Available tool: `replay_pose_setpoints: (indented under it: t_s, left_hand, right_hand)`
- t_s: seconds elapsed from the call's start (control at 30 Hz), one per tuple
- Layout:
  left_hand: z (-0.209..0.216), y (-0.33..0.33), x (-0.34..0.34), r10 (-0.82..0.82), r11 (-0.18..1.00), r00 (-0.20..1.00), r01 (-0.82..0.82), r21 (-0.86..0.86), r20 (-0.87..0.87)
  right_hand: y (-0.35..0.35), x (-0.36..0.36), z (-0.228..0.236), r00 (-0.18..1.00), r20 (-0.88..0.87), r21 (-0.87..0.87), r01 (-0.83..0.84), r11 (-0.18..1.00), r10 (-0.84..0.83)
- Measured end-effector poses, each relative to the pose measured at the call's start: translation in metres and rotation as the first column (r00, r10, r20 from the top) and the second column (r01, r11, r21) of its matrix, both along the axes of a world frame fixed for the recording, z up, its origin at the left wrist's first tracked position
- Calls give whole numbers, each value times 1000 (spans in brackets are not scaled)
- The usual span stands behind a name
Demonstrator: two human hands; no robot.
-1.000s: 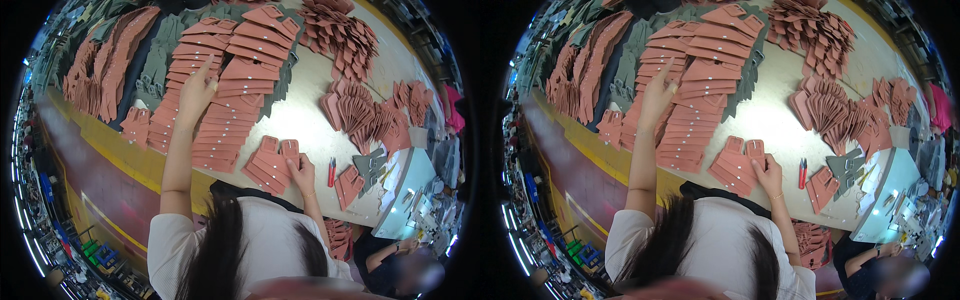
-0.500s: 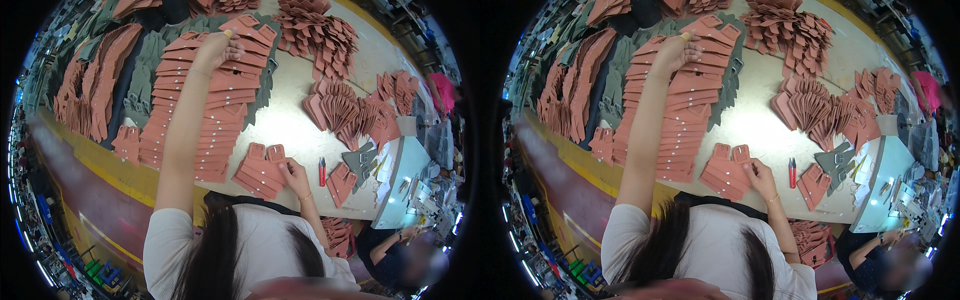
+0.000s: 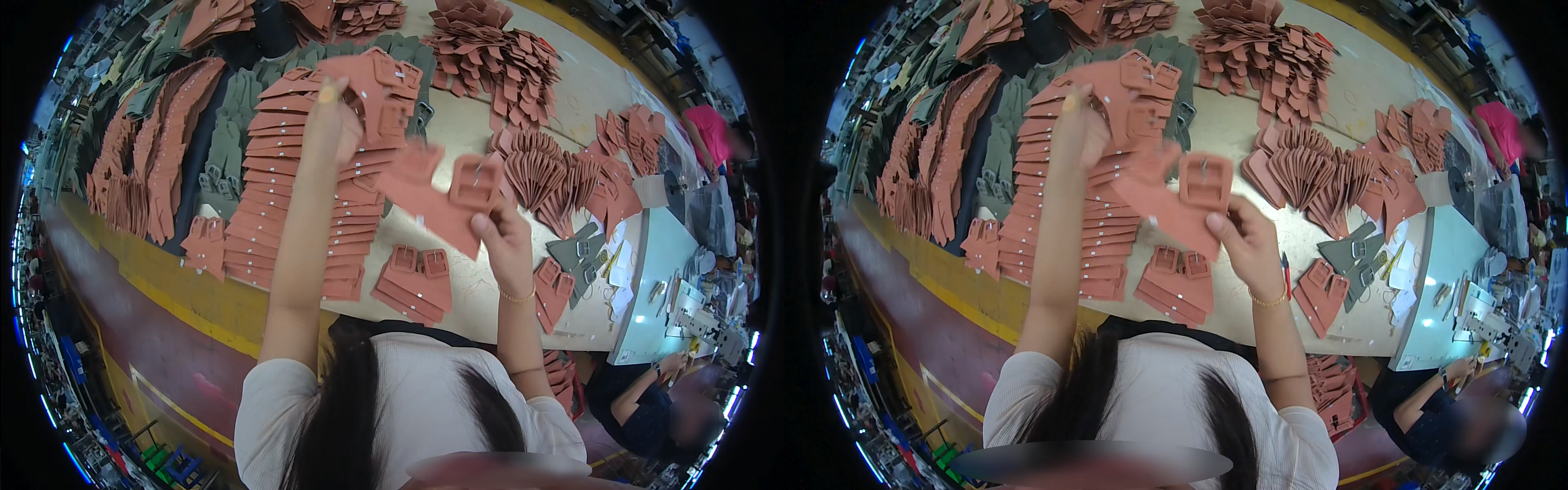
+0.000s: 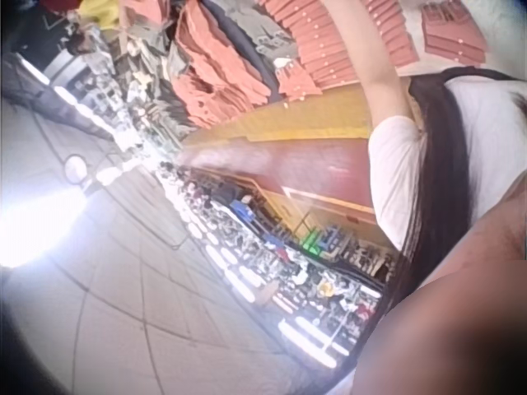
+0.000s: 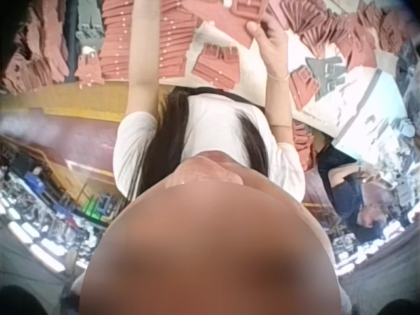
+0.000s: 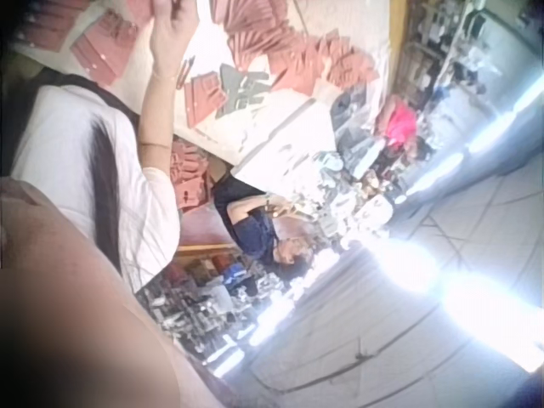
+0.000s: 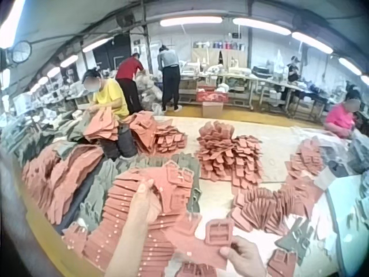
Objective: The person uses a red utility knife to trim the edges of pink leather pieces, then stacks them on the table. The person handles the leather pieces one at a time and places the trimmed pieces into a growing pile.
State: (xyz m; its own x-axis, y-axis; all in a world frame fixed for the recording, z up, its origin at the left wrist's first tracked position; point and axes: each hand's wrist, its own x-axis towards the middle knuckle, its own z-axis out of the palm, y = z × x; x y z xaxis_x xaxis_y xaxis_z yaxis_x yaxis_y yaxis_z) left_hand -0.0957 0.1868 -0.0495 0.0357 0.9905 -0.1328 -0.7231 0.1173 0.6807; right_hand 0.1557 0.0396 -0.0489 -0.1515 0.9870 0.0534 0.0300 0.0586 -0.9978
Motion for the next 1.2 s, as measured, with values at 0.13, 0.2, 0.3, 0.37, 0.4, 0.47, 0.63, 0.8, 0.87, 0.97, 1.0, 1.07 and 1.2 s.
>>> replay_pose_setpoints:
  t_s: [0.13,0.2,0.3,0.37,0.4,0.47,0.63,0.8,0.87,0.97,1.0,1.07,1.2]
  left_hand:
    - [-1,-71,14,-44,997,998,47,-63,52]
    - [-4,-91,19,-38,997,991,48,-68,131]
    - [-8,-108,20,-62,998,984,58,29,165]
    - [-11,-115,21,-6,998,989,15,-63,146]
    - [-13,-120,22,7,999,993,-2,-49,115]
    - [-17,-124,22,-13,1000,996,14,-8,90]
    - [-23,-131,20,21,1000,996,-22,14,82]
    - [-27,-138,21,98,989,993,-91,113,-61]
    - [-29,-140,19,71,991,997,-67,112,-33]
    - [-32,-145,15,51,997,996,-55,61,66]
    - [-33,-147,15,46,998,993,-51,40,111]
    - [-33,-150,15,55,994,987,-69,87,148]
    - [-29,-155,14,86,991,981,-102,82,172]
  right_hand:
    - [21,-32,3,942,-336,-51,-11,999,-7]
    - [27,-50,-5,906,-423,-96,-38,995,-6]
    - [26,-62,-18,948,-317,-288,-89,953,-8]
    - [20,-65,-24,946,-324,-255,-96,962,8]
    - [18,-65,-25,954,-300,-255,-94,962,14]
    - [15,-65,-27,962,-271,-242,-98,965,30]
    - [9,-66,-29,976,-210,-220,-99,970,52]
    - [2,-75,-31,989,-140,-202,-84,976,56]
    - [-5,-79,-29,997,63,-69,-41,997,46]
    - [-17,-85,-23,894,444,276,-68,959,-65]
    - [-21,-85,-21,879,469,348,-93,933,-87]
    - [-24,-87,-17,878,468,434,-127,892,-103]
    - [-22,-87,-15,937,346,377,-91,922,-49]
